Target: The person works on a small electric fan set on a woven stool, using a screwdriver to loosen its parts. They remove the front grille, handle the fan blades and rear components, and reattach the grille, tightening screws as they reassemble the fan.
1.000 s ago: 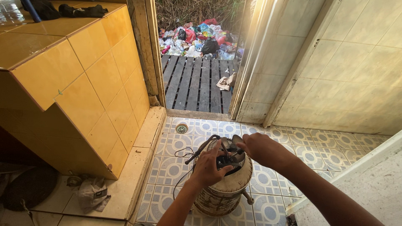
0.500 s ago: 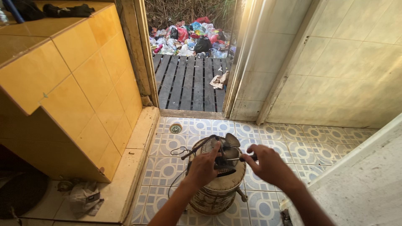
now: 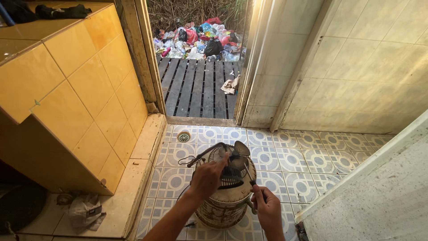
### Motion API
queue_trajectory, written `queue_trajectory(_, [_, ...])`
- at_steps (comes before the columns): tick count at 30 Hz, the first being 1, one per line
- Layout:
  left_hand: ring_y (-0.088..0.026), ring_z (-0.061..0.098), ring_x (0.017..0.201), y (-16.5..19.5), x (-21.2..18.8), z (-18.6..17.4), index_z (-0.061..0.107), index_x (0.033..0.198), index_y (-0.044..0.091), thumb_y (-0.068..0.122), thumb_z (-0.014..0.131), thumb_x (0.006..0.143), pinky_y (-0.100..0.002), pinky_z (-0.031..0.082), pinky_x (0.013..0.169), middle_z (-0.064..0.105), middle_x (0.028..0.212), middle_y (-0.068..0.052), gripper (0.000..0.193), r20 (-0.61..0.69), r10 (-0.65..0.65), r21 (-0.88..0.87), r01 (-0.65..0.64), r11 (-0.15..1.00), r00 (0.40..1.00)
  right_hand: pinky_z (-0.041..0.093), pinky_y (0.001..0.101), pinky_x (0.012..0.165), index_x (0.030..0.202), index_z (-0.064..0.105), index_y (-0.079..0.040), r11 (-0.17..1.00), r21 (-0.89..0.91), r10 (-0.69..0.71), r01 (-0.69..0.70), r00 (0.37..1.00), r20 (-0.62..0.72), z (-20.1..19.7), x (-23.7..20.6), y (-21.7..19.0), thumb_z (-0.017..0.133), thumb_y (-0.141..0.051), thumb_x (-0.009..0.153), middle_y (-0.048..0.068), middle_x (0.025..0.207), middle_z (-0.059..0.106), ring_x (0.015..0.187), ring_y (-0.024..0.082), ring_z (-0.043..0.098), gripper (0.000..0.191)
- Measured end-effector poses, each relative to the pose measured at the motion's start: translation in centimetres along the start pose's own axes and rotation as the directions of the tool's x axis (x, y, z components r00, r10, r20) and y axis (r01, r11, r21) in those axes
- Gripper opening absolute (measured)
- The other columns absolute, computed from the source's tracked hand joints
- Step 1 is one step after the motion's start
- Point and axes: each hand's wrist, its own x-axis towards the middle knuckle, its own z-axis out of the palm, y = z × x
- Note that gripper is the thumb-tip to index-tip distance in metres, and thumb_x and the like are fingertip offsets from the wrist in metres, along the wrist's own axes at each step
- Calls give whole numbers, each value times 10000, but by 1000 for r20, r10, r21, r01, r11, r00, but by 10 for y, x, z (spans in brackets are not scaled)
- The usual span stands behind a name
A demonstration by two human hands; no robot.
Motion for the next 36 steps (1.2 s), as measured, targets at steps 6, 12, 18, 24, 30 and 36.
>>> queue_trajectory(6, [-303, 707, 738, -36, -4, -13, 514, 1470, -18, -64, 609, 797, -418, 581, 658, 716, 842, -161, 681, -58, 61, 46, -58, 997, 996, 421, 250, 563, 999, 758, -16, 993, 118, 16, -14, 1000, -13, 18, 2, 42, 631, -298, 975, 12, 686, 584, 612, 85, 505, 310])
queue_trajectory(12, [-294, 704, 747, -42, 2, -22, 559, 1426, -24, -66, 605, 870, -424, 579, 721, 713, 819, -138, 559, 26, 157, 106, -159, 982, 987, 486, 274, 601, 1089, 639, -1, 993, 88, -73, 73, 997, -10, 32, 19, 58, 585, -261, 1011, 69, 834, 676, 647, 126, 593, 277])
queue_trajectory(18, [-283, 716, 781, -27, -1, -19, 580, 1408, -7, -57, 598, 867, -411, 583, 730, 741, 902, -136, 543, -28, 173, 103, -169, 980, 985, 535, 323, 767, 1130, 638, -18, 945, -203, -244, 255, 967, 77, 25, 41, 65, 500, -291, 1060, 67, 968, 739, 824, 155, 655, 314])
queue_trajectory(24, [-297, 713, 798, -23, -1, -18, 599, 1399, 5, -72, 604, 848, -424, 568, 753, 741, 879, -127, 556, -25, 120, 115, -116, 986, 993, 541, 381, 687, 1088, 766, -25, 829, -537, -227, 156, 971, -70, 7, 48, 68, 679, -348, 939, 127, 857, 704, 696, 216, 661, 367])
queue_trajectory(30, [-311, 705, 804, -18, -1, -21, 604, 1417, 46, -95, 620, 785, -437, 557, 776, 746, 884, -132, 647, -26, 68, 70, -66, 995, 997, 530, 419, 582, 906, 791, 40, 947, -287, 110, -146, 984, -138, 15, 53, 65, 713, -350, 916, 137, 634, 724, 572, 262, 674, 398])
queue_trajectory(36, [-299, 708, 814, -12, 1, -23, 590, 1425, 39, -95, 656, 718, -438, 549, 789, 751, 904, -122, 723, -24, 112, 26, -111, 993, 993, 589, 380, 695, 844, 794, 9, 781, -624, -86, -28, 985, -152, 32, 65, 57, 790, -420, 812, 145, 729, 761, 701, 280, 769, 430])
